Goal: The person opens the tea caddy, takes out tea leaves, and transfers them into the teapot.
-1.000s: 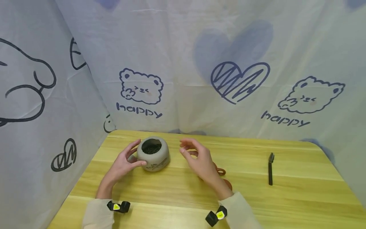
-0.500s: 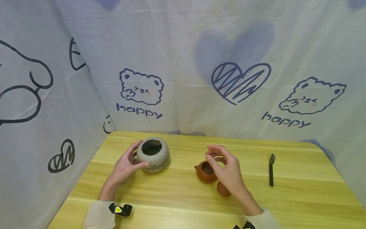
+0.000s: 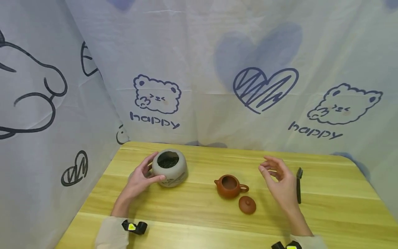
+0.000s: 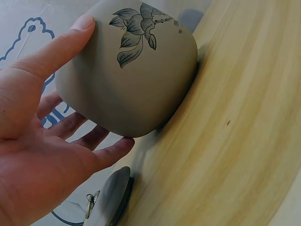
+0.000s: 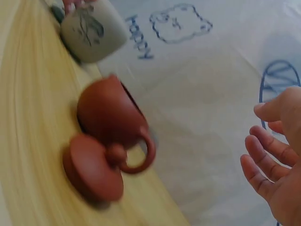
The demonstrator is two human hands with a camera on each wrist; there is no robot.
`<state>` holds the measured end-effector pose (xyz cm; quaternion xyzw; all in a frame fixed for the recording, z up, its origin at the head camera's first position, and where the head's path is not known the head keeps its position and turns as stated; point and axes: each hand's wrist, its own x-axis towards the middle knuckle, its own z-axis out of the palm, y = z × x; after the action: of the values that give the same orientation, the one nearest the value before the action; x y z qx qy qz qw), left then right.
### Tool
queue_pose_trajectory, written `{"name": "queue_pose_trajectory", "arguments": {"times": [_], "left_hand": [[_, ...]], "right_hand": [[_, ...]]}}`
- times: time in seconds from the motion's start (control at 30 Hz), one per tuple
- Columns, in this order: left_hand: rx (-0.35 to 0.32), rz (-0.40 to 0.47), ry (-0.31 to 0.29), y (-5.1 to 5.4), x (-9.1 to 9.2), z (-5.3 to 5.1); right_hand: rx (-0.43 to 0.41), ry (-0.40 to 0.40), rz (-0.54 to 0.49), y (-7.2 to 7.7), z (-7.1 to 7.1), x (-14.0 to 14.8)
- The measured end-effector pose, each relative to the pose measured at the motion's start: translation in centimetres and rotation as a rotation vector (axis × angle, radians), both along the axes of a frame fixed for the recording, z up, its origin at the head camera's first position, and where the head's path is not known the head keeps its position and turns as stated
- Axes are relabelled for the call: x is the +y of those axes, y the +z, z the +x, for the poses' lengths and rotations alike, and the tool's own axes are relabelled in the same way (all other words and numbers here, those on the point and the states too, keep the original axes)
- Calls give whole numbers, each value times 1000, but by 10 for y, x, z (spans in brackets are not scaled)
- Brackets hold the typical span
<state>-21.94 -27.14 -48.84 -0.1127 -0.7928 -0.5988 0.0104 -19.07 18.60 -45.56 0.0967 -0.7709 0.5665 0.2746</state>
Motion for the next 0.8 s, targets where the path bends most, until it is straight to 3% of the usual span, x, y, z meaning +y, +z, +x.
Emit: {"name": "queue_pose_trajectory", "arguments": {"times": [0.23, 0.43, 0.8], "left_hand": [[-5, 5, -16, 0, 6, -2], [9, 24, -10, -1, 5, -4], [-4, 13, 12, 0, 2, -2]], "right_hand": [[-16, -166, -32, -18, -4, 37], [-10, -286, 5, -31, -8, 55], [-224, -443, 98, -56, -7, 88]]}}
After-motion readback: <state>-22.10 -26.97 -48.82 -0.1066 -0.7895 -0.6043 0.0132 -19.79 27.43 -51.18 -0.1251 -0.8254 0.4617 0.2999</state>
